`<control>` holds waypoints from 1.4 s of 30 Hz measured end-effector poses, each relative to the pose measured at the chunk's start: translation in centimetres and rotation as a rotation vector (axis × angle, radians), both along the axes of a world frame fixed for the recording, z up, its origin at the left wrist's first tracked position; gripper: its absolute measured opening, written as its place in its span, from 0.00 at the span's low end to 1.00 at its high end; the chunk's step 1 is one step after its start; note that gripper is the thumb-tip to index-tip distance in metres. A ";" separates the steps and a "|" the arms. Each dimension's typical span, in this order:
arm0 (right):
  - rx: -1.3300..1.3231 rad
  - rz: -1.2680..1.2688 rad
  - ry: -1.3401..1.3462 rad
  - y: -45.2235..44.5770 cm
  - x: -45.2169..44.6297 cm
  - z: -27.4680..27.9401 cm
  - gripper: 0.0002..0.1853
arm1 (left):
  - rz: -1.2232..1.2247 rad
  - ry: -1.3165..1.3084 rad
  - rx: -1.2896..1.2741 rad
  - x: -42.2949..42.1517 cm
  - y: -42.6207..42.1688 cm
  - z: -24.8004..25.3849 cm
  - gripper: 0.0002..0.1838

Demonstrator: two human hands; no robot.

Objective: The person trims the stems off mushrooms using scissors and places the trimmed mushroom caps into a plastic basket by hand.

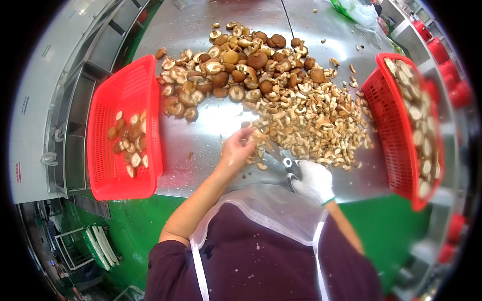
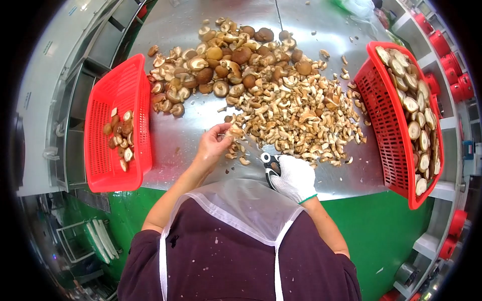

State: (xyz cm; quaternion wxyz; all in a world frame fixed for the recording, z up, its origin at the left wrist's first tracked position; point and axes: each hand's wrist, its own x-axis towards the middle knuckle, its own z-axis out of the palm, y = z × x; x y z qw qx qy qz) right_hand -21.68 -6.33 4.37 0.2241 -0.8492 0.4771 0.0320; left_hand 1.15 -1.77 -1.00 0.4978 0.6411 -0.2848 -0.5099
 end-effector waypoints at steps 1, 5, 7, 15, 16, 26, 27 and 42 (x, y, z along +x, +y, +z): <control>-0.018 0.006 -0.033 0.0 0.1 0.1 0.14 | -0.030 -0.041 -0.023 -0.2 0.0 -0.7 0.22; -0.093 0.021 -0.056 -0.1 0.4 -0.7 0.13 | -0.134 -0.149 0.020 -1.0 0.3 -0.8 0.23; -0.125 0.050 -0.088 -0.2 0.4 -0.7 0.13 | -0.173 -0.248 0.046 -1.1 0.3 0.2 0.25; -0.112 0.075 -0.015 -0.2 -0.2 -1.7 0.13 | -0.193 -0.268 0.008 -1.1 0.2 -0.8 0.30; -0.089 0.061 -0.006 -0.1 -0.2 -1.6 0.13 | -0.164 -0.183 0.021 -1.0 0.1 -0.8 0.31; -0.009 -0.017 -0.041 0.9 -0.6 -4.5 0.17 | -0.096 0.065 0.091 -0.4 -1.1 0.3 0.36; -0.019 -0.012 -0.043 0.9 -0.8 -4.8 0.17 | -0.106 0.033 0.094 -0.4 -1.3 0.3 0.35; 0.000 0.010 -0.023 0.8 -1.2 -3.3 0.17 | -0.068 0.004 0.038 -0.8 -0.9 -0.2 0.29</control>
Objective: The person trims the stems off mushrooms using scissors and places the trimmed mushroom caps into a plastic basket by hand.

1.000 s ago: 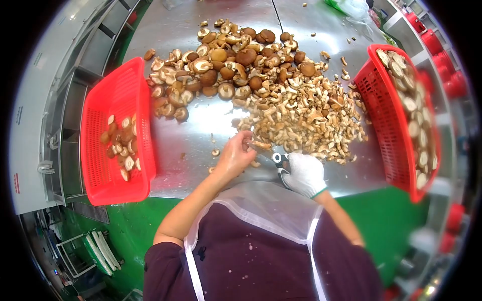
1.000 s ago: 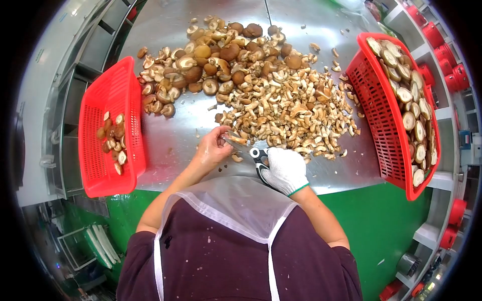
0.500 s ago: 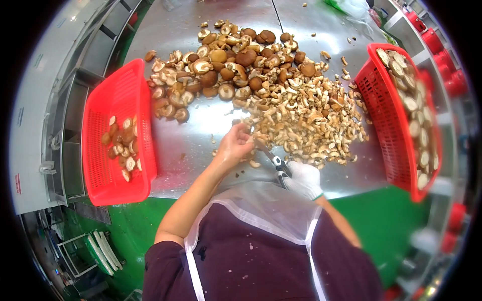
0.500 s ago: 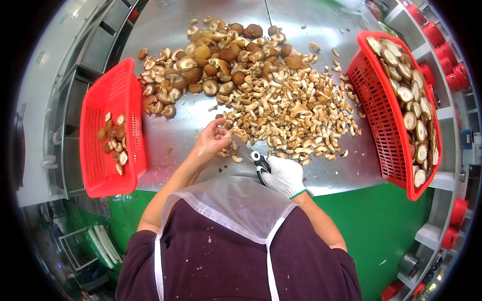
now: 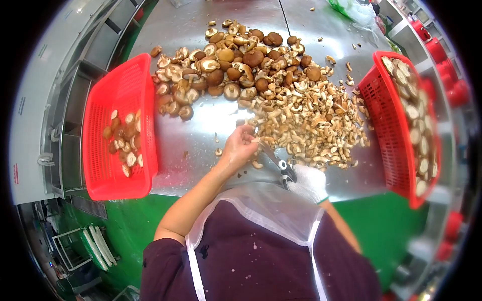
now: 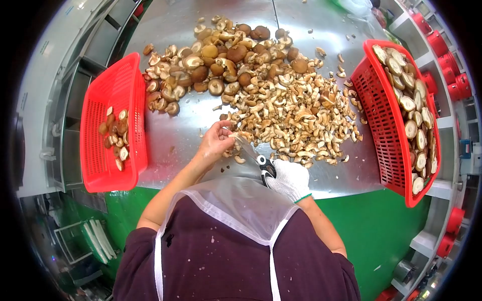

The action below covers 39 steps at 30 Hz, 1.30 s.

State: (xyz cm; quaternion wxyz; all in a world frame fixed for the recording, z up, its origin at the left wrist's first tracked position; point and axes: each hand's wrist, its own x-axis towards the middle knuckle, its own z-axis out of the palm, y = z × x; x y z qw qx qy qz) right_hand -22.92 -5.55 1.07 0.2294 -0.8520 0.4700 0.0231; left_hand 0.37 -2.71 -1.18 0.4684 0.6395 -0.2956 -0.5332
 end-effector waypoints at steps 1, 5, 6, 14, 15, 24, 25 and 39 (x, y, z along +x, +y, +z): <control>0.014 0.004 0.000 0.0 0.0 0.1 0.17 | 0.030 0.050 0.019 0.0 -0.1 0.2 0.28; 0.031 0.009 -0.046 -0.1 -0.9 -0.3 0.17 | 0.069 0.088 0.069 0.3 -0.3 0.0 0.28; 0.038 0.002 -0.038 -0.1 -0.8 -0.2 0.17 | 0.056 0.068 0.067 0.1 -0.3 0.0 0.28; 0.018 -0.027 0.053 -0.6 1.0 1.5 0.15 | -0.109 -0.182 0.015 0.0 0.1 0.0 0.31; 0.024 -0.031 0.052 -0.7 1.3 1.4 0.15 | -0.124 -0.212 -0.002 -0.3 0.2 0.1 0.32; 0.053 -0.053 0.066 -0.5 1.7 0.0 0.19 | -0.134 -0.319 -0.039 -1.6 0.3 -0.4 0.35; 0.081 -0.061 0.044 -0.4 1.5 -0.4 0.20 | -0.142 -0.326 -0.032 -1.6 0.2 -0.4 0.36; 0.198 -0.194 -0.425 0.2 -1.1 -4.2 0.21 | -0.037 0.039 -0.100 0.9 -2.4 -1.6 0.19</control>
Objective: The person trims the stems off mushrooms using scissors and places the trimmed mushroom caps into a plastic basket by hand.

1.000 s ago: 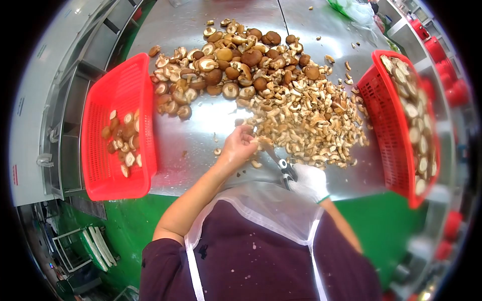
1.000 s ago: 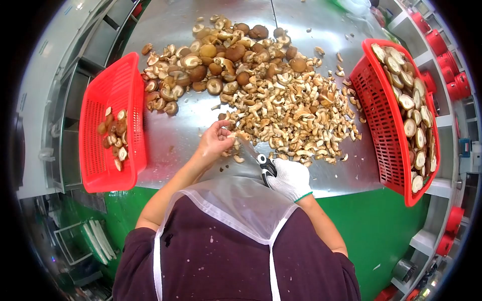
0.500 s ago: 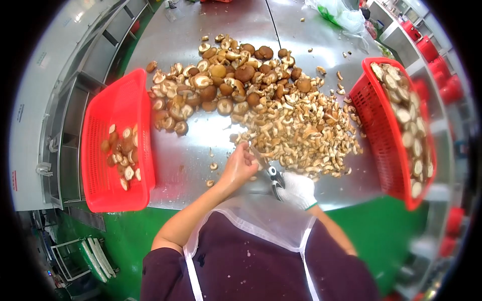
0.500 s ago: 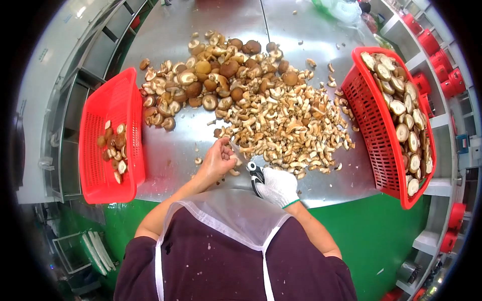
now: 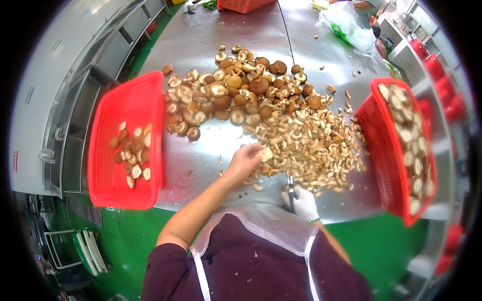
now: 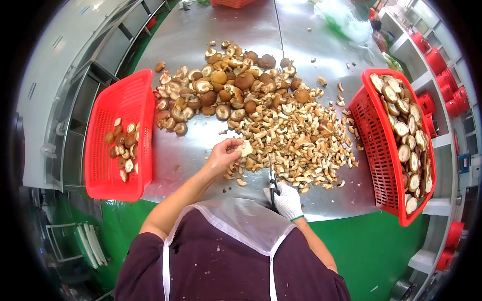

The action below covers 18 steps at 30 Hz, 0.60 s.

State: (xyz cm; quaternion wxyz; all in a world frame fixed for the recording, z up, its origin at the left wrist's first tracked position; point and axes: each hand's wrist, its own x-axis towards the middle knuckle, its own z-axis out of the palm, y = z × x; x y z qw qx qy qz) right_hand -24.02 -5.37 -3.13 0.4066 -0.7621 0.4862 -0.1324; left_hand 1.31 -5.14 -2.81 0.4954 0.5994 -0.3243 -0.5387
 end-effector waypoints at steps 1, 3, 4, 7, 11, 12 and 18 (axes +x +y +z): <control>0.041 -0.025 -0.006 0.0 0.0 -0.4 0.21 | 0.026 0.060 0.014 0.1 -0.2 0.4 0.20; 0.132 -0.081 -0.013 0.3 -0.3 -1.0 0.21 | 0.073 0.183 0.050 0.2 -0.3 1.4 0.21; 0.153 -0.092 -0.041 0.4 -0.4 -1.3 0.21 | 0.114 0.333 0.058 0.4 -0.2 1.5 0.18; 0.136 -0.077 0.010 0.3 -0.4 -0.9 0.22 | 0.093 0.944 -0.019 2.0 0.7 2.0 0.19; 0.190 -0.057 0.022 0.2 -0.4 -1.4 0.22 | 0.021 1.440 -0.274 2.8 2.6 0.7 0.23; 0.218 -0.055 0.010 0.2 -0.5 -1.6 0.21 | 0.055 1.467 -0.270 3.0 3.1 1.1 0.23; 0.288 -0.095 -0.020 0.2 -0.1 -1.4 0.14 | 0.136 1.354 -0.280 5.3 5.0 0.6 0.24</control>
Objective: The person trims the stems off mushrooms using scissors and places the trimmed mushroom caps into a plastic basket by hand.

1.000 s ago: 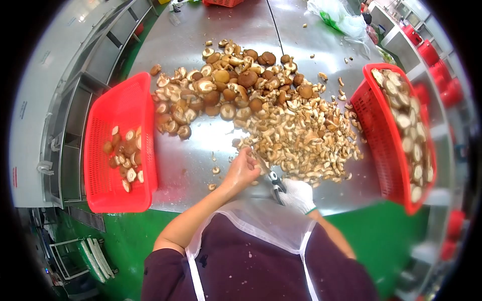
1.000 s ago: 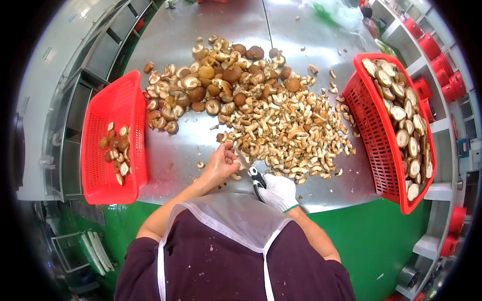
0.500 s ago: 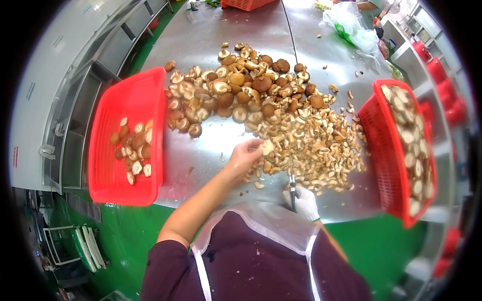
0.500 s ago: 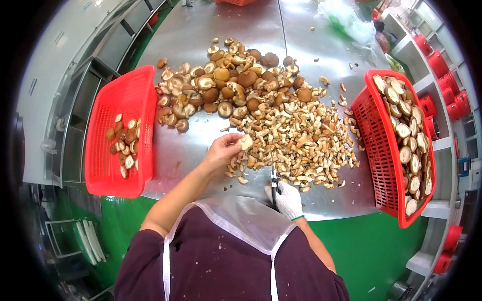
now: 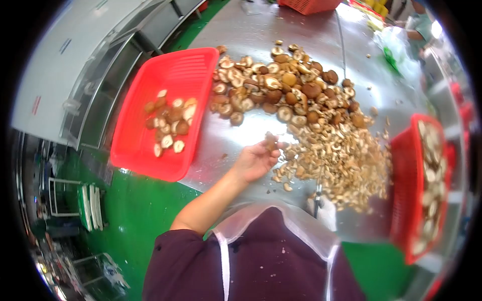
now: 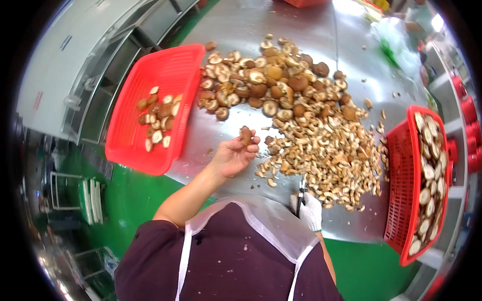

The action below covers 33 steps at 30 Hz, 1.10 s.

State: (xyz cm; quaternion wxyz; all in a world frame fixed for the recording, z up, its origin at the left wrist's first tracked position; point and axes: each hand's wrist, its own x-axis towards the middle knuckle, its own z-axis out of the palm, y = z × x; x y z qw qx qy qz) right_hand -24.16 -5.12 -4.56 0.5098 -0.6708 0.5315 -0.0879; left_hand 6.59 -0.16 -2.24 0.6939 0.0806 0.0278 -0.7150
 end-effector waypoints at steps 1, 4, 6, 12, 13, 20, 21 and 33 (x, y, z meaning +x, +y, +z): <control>0.023 -0.003 -0.007 -0.2 -0.4 -0.7 0.09 | 0.009 -0.046 0.022 0.4 0.3 0.1 0.24; 0.087 -0.038 -0.039 0.0 1.2 2.0 0.10 | 0.069 -0.228 0.025 1.3 0.8 1.0 0.22; 0.071 -0.027 -0.024 0.1 1.5 3.2 0.13 | 0.172 -0.445 0.101 2.7 1.4 1.7 0.19; -0.046 0.077 0.022 -0.2 2.3 3.9 0.13 | 0.485 -0.817 0.321 7.7 4.1 7.5 0.10; -0.060 0.087 0.024 -0.2 2.4 4.0 0.13 | 0.487 -0.839 0.346 7.9 4.3 7.5 0.10; -0.070 0.101 0.031 -0.2 2.5 4.3 0.14 | 0.361 -0.965 0.567 5.8 4.4 4.8 0.07; -0.048 0.087 0.036 -0.2 2.3 3.8 0.14 | 0.354 -0.970 0.549 5.4 4.3 4.6 0.07; -0.077 0.096 0.082 -0.4 1.4 1.4 0.22 | 0.037 -1.329 0.543 2.0 2.0 -3.2 0.11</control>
